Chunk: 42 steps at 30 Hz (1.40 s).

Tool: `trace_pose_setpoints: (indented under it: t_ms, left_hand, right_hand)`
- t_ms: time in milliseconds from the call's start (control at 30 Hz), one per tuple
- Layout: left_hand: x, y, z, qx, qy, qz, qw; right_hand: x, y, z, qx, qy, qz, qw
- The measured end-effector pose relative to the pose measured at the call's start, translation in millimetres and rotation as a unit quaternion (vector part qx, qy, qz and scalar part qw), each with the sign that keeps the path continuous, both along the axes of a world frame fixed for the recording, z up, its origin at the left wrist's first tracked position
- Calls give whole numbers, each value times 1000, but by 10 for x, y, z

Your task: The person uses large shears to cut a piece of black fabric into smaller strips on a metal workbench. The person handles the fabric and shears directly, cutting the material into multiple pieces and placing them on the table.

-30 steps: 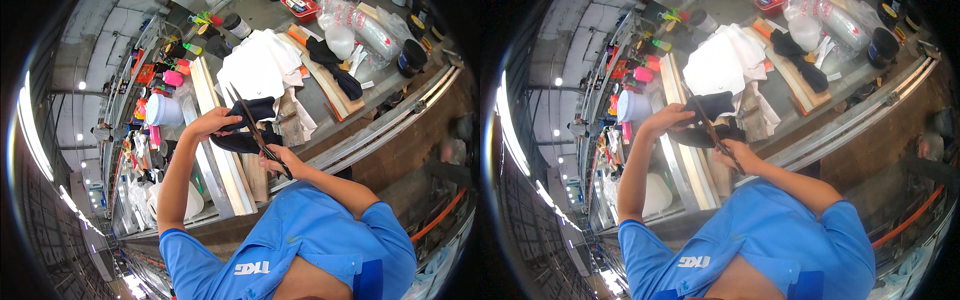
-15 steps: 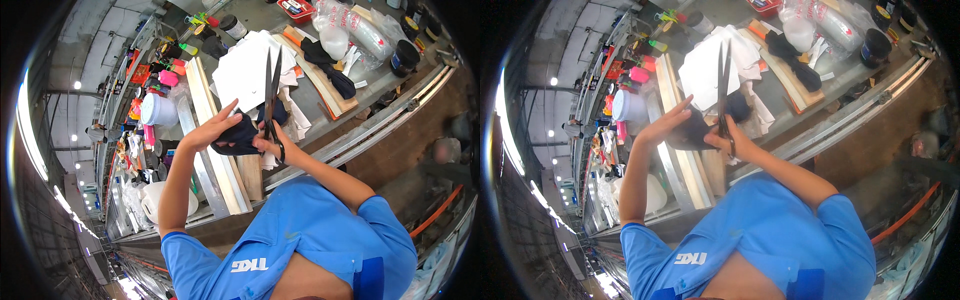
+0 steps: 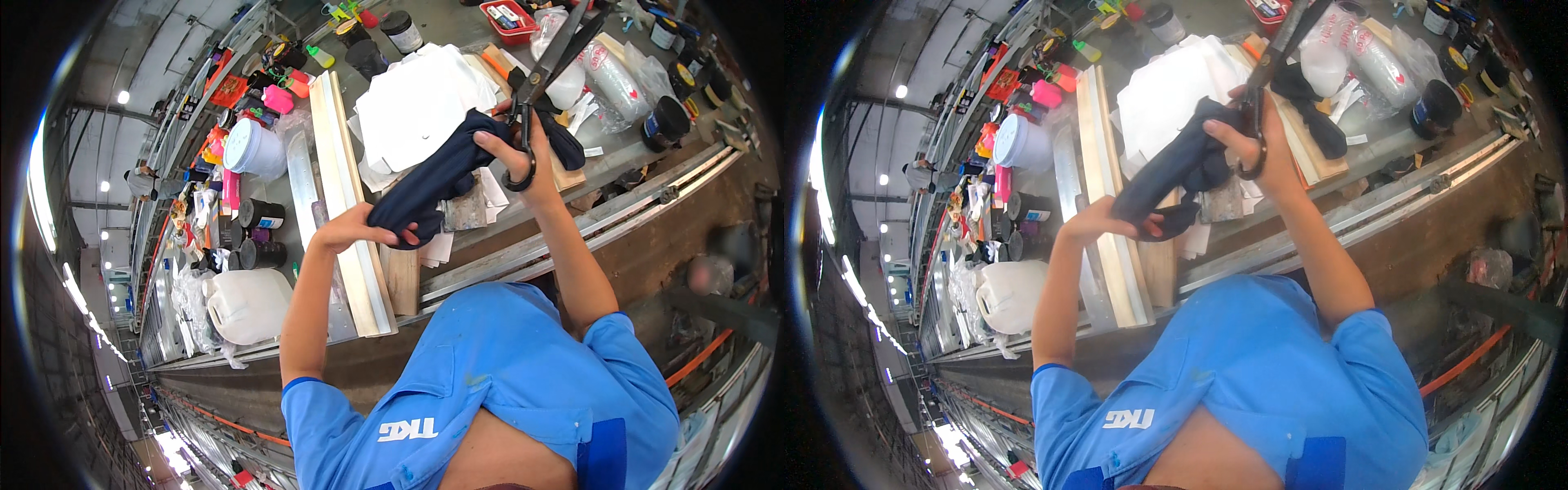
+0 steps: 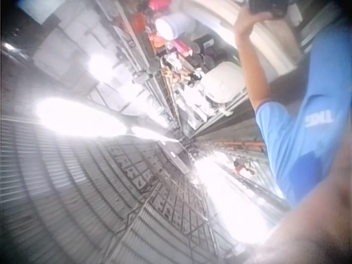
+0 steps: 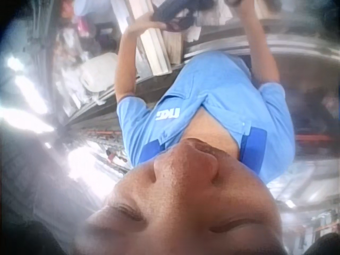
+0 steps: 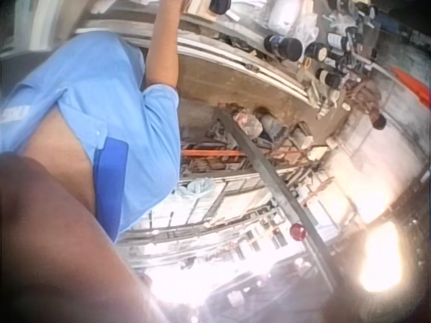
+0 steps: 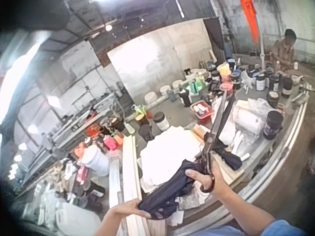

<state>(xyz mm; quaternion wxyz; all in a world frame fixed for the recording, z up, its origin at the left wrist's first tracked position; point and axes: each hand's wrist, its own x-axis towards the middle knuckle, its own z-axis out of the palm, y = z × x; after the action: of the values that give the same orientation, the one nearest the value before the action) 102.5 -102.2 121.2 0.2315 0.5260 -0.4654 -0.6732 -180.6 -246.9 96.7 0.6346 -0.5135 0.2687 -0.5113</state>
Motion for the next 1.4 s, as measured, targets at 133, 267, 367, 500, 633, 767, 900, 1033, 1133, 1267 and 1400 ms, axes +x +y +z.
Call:
trace_pose_setpoints:
  t_ms: [133, 267, 367, 500, 633, 767, 900, 1033, 1133, 1267, 1400]
  left_hand:
    - [182, -89, 140, -28, 148, 62, 987]
    - [327, -377, 390, -4, 39, 154, 987]
    - [430, -548, 704, 30, -72, 194, 978]
    - [447, -730, 1033, -9, -146, 186, 972]
    - [565, -879, 1247, -32, -163, 179, 970]
    - [88, -954, 1341, -39, -218, 175, 959]
    - [-39, -800, 1182, 47, -278, 7, 959]
    - [41, -684, 942, 34, -240, 16, 970]
    - [-17, -680, 1046, 36, -194, 143, 970]
    - [267, -664, 790, -201, -382, 58, 900]
    - [-116, -766, 719, -293, -495, -7, 818]
  right_hand:
    - [-62, -15, -527, -63, 64, -47, 995]
    - [-83, 344, -751, 96, 67, 100, 988]
    - [-114, 695, -963, 51, 80, 203, 975]
    - [-111, 1152, -762, 15, 43, 410, 911]
    - [126, 1307, -635, 68, -8, 543, 837]
    - [345, 1232, -623, 24, 20, 525, 851]
    - [392, 1193, -590, 26, -9, 480, 877]
    - [357, 1091, -543, 24, -12, 472, 881]
    - [409, 1076, -589, 47, -13, 492, 869]
    - [485, 1233, -646, 80, -54, 520, 849]
    - [505, 1170, -866, 62, -62, 509, 856]
